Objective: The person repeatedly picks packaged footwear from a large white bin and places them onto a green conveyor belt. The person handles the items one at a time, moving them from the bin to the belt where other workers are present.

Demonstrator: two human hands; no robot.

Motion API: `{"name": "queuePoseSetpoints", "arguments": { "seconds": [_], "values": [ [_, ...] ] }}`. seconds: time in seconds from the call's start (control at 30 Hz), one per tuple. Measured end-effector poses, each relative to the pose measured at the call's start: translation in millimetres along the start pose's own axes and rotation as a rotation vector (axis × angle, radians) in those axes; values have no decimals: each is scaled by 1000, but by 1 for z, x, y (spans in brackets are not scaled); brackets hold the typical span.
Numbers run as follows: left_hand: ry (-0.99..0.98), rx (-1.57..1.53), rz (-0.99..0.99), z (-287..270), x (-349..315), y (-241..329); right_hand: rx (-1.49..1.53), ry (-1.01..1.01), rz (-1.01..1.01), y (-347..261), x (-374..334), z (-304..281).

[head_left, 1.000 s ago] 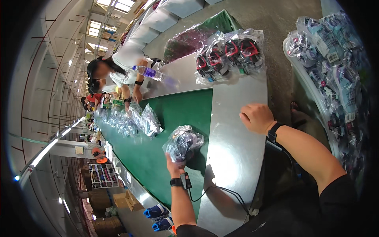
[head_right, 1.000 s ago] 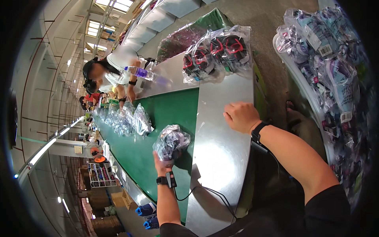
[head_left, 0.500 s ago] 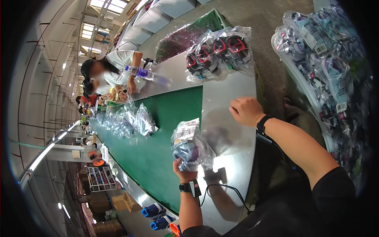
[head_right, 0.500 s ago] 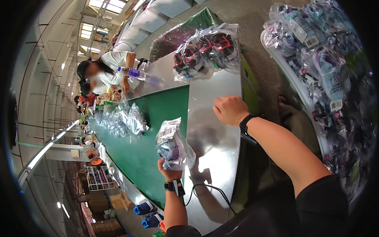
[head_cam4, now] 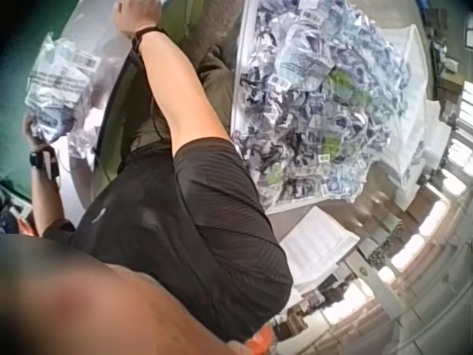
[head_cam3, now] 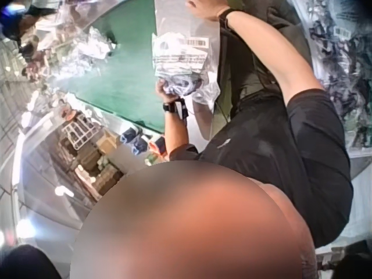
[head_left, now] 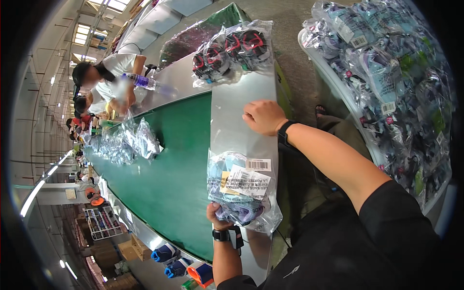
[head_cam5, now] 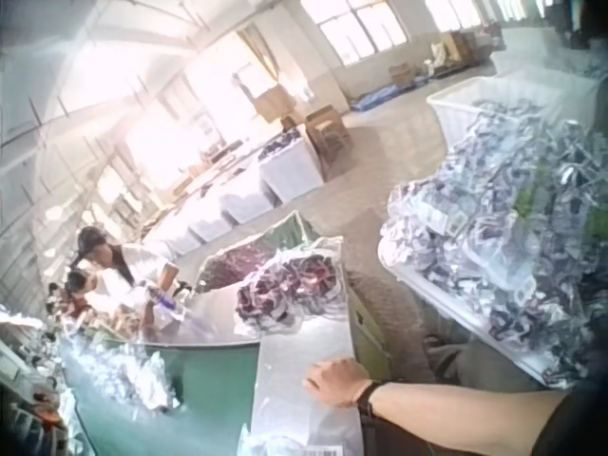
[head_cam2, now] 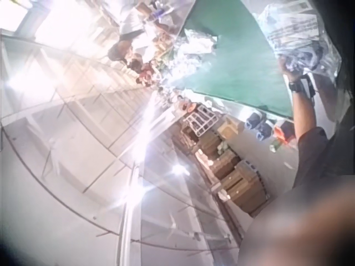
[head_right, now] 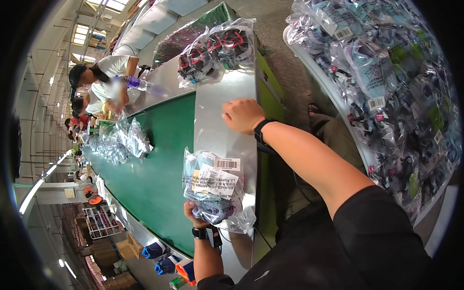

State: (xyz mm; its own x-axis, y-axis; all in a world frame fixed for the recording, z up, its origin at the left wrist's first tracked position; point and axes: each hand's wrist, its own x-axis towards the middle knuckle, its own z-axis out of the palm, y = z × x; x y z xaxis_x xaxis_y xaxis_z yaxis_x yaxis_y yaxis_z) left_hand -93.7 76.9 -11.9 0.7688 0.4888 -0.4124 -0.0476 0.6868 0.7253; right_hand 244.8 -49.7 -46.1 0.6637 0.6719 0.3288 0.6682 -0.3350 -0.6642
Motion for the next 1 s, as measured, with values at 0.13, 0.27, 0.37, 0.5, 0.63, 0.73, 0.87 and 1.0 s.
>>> {"name": "queuePoseSetpoints", "arguments": {
  "seconds": [0.13,0.27,0.37,0.5,0.63,0.73,0.87,1.0],
  "values": [
    [-83,-72,-38,13,-8,-11,58,-5,-3,0,-2,-4],
    [-132,-57,-25,26,-11,-25,142,-219,82,-5,1,-21],
    [-192,-33,-45,35,-7,-31,656,-568,418,-16,-1,-50],
    [-264,18,-129,57,5,-40,1032,-828,420,-32,-41,-106],
    [-356,176,-168,108,11,-49,759,-699,142,-49,-83,-159],
    [-559,351,-176,159,5,-64,461,-544,132,-51,-126,-204],
    [-842,431,-272,191,4,-83,400,-453,245,-40,-180,-260],
    [-885,490,-165,179,29,-93,344,-87,440,-18,-228,-347]
  ]
}}
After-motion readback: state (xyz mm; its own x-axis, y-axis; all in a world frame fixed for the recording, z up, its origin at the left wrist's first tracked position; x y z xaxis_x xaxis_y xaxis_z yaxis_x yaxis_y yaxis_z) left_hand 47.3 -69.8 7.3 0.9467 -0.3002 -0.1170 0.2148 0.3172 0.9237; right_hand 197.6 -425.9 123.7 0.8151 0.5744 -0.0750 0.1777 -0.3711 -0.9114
